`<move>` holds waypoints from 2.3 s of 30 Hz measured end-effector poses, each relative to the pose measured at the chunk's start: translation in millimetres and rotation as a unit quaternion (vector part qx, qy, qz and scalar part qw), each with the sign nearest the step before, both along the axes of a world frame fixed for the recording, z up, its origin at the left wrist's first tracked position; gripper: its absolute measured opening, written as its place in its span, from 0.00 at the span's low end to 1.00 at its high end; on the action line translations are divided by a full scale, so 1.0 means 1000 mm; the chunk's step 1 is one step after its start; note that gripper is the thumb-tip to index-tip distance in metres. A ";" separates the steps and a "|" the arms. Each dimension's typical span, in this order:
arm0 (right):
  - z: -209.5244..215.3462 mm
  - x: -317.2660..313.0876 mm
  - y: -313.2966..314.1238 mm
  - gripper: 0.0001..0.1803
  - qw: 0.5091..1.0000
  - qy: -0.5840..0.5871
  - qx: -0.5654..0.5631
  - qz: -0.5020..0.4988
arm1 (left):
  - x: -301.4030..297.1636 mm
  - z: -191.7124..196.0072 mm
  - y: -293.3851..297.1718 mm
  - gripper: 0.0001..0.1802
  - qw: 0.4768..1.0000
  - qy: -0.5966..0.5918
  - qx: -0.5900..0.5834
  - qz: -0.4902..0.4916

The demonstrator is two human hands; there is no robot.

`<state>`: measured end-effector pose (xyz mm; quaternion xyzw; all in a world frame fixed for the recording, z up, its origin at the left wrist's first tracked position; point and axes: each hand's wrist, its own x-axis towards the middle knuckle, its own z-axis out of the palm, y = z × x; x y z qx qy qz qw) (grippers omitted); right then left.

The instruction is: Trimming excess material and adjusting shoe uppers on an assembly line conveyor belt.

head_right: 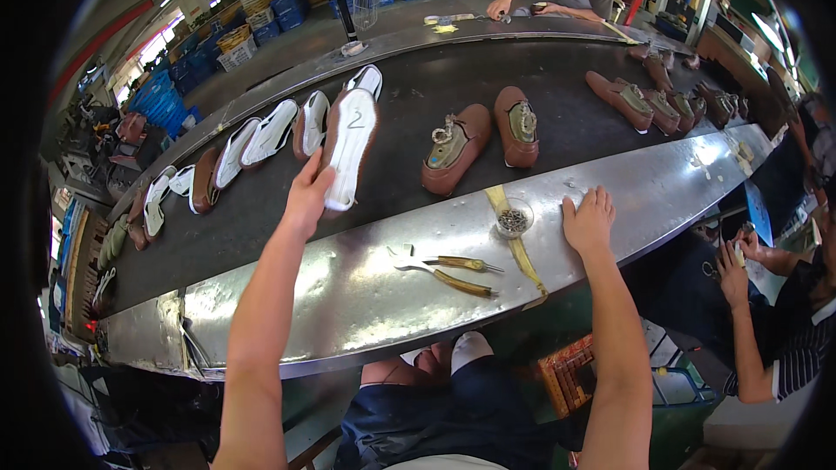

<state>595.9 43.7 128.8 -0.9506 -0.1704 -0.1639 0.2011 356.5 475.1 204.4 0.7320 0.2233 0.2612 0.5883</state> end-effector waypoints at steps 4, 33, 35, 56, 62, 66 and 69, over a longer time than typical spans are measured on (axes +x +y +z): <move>0.004 -0.002 0.006 0.40 0.997 0.047 -0.052 -0.023 | 0.041 0.013 0.006 0.38 0.820 0.200 0.536 0.006; 0.008 -0.002 0.013 0.38 0.998 0.040 -0.052 -0.026 | 0.136 -0.063 -0.057 0.34 0.925 -0.123 -0.350 -0.079; 0.012 -0.002 0.012 0.39 0.997 0.047 -0.057 -0.031 | 0.131 -0.057 -0.059 0.35 0.873 -0.145 -0.446 -0.132; 0.014 -0.001 0.018 0.39 0.995 0.062 -0.070 -0.038 | 0.135 -0.059 -0.061 0.36 0.786 -0.172 -0.542 -0.242; 0.017 -0.002 0.016 0.39 0.995 0.060 -0.064 -0.038 | 0.132 -0.047 -0.064 0.34 0.825 -0.165 -0.473 -0.262; 0.009 0.000 0.017 0.39 0.997 0.044 -0.061 -0.030 | 0.117 -0.032 -0.063 0.33 0.862 -0.200 -0.413 -0.216; 0.012 -0.003 0.017 0.39 0.998 0.040 -0.050 -0.027 | 0.083 -0.007 -0.064 0.32 0.884 -0.204 -0.359 -0.221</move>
